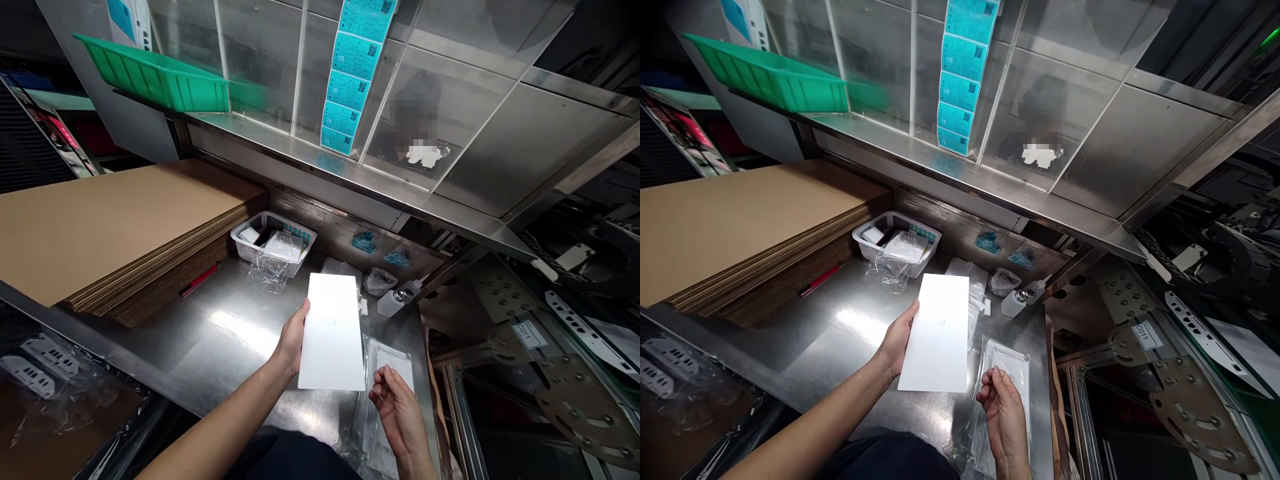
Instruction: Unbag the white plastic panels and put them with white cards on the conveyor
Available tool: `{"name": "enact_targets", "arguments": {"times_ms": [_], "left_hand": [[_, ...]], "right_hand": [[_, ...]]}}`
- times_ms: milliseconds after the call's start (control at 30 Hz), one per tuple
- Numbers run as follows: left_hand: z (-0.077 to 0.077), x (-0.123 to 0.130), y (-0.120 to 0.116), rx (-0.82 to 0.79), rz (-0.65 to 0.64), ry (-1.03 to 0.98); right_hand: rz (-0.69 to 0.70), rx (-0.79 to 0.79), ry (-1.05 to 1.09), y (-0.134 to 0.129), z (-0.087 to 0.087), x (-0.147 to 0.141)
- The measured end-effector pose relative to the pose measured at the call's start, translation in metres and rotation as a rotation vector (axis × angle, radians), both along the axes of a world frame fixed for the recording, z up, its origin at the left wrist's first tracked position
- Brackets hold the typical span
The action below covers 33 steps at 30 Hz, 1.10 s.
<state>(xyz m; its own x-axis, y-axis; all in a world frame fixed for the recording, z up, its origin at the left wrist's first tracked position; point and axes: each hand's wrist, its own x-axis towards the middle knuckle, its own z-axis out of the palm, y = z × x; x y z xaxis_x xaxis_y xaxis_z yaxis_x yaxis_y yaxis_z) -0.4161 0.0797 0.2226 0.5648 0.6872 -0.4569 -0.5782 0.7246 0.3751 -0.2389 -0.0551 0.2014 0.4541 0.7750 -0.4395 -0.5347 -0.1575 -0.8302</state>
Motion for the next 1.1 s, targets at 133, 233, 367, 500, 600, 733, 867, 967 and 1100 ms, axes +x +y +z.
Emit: {"name": "enact_targets", "arguments": {"times_ms": [133, 233, 367, 500, 600, 733, 867, 967, 1100], "left_hand": [[-0.002, -0.001, 0.002, 0.01, 0.013, 0.008], [-0.001, -0.002, 0.003, -0.003, 0.02, 0.014], [-0.002, -0.003, 0.003, -0.006, 0.012, -0.001], [-0.003, -0.003, -0.001, 0.102, 0.051, 0.071], [0.001, 0.002, -0.008, 0.204, 0.081, 0.127], [0.018, 0.012, -0.022, 0.297, 0.074, 0.181], [0.029, 0.006, -0.043, 0.649, -0.134, 0.205], [0.021, -0.006, -0.056, 1.115, -0.43, 0.286], [0.0, -0.008, -0.062, 1.463, -0.528, 0.396]], "right_hand": [[0.039, -0.011, 0.007, -0.001, 0.0, -0.001], [0.064, -0.022, 0.005, -0.002, -0.002, -0.003], [0.099, -0.041, -0.026, -0.005, -0.008, -0.005], [0.092, -0.074, -0.216, 0.008, 0.006, -0.005], [0.12, -0.08, -0.435, 0.032, 0.026, -0.009], [0.247, 0.009, -0.554, 0.064, 0.034, -0.027], [0.224, 0.064, -0.198, 0.068, 0.012, -0.046], [0.196, -0.028, -0.054, 0.059, -0.004, -0.046], [0.157, 0.057, -0.084, 0.049, -0.007, -0.042]]}}
